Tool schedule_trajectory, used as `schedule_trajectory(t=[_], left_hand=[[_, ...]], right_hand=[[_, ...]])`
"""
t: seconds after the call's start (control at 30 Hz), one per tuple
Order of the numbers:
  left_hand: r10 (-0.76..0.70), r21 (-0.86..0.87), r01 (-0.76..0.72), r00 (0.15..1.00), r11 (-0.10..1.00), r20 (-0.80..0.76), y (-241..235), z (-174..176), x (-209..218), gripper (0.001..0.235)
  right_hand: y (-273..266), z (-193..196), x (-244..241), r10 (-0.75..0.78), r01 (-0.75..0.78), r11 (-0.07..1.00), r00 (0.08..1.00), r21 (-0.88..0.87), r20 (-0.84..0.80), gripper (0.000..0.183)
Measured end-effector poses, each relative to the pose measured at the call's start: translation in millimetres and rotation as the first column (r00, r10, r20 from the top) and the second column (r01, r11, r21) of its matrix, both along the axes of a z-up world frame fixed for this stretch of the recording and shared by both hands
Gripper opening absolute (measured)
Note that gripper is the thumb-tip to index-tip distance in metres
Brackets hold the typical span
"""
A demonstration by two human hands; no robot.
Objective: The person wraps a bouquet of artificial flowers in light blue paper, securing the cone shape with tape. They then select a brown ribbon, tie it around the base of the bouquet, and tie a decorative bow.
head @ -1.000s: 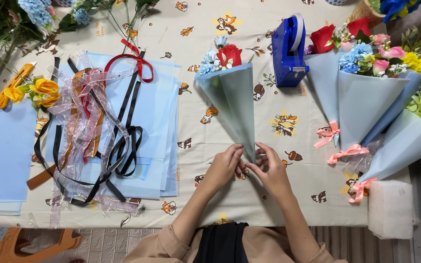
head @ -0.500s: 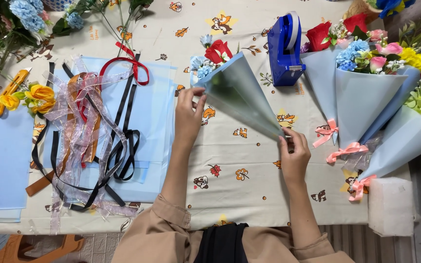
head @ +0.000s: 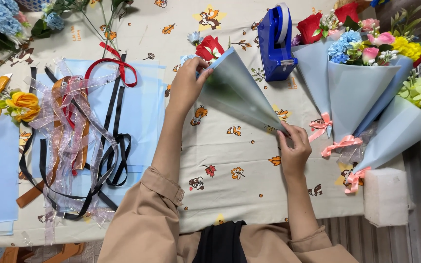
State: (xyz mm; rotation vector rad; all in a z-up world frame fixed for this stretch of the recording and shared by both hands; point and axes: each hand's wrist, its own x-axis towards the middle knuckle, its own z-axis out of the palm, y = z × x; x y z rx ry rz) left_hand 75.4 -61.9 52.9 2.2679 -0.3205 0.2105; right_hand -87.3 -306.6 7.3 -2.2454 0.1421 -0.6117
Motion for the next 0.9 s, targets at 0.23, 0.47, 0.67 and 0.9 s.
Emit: schedule_trajectory(t=[0.23, 0.47, 0.67, 0.9], left_hand=[[-0.064, -0.234, 0.019, 0.98, 0.972, -0.187, 3, -16, 18, 0.019], [-0.036, -0.29, -0.039, 0.968, 0.956, -0.249, -1, -5, 10, 0.018], [0.028, -0.31, -0.106, 0.969, 0.945, -0.245, -2, -11, 12, 0.016], [0.024, -0.286, -0.059, 0.992, 0.956, -0.124, 1, -14, 5, 0.017]], right_hand=[[-6, -13, 4, 0.037, -0.02, 0.989, 0.993, -0.146, 0.114, 0.032], [-9, -18, 4, 0.039, -0.001, 0.982, 0.979, -0.187, 0.202, 0.03], [-10, -20, 5, 0.054, -0.01, 0.984, 0.969, -0.18, 0.242, 0.027], [-12, -15, 1, 0.06, -0.047, 0.995, 0.987, -0.089, 0.151, 0.031]])
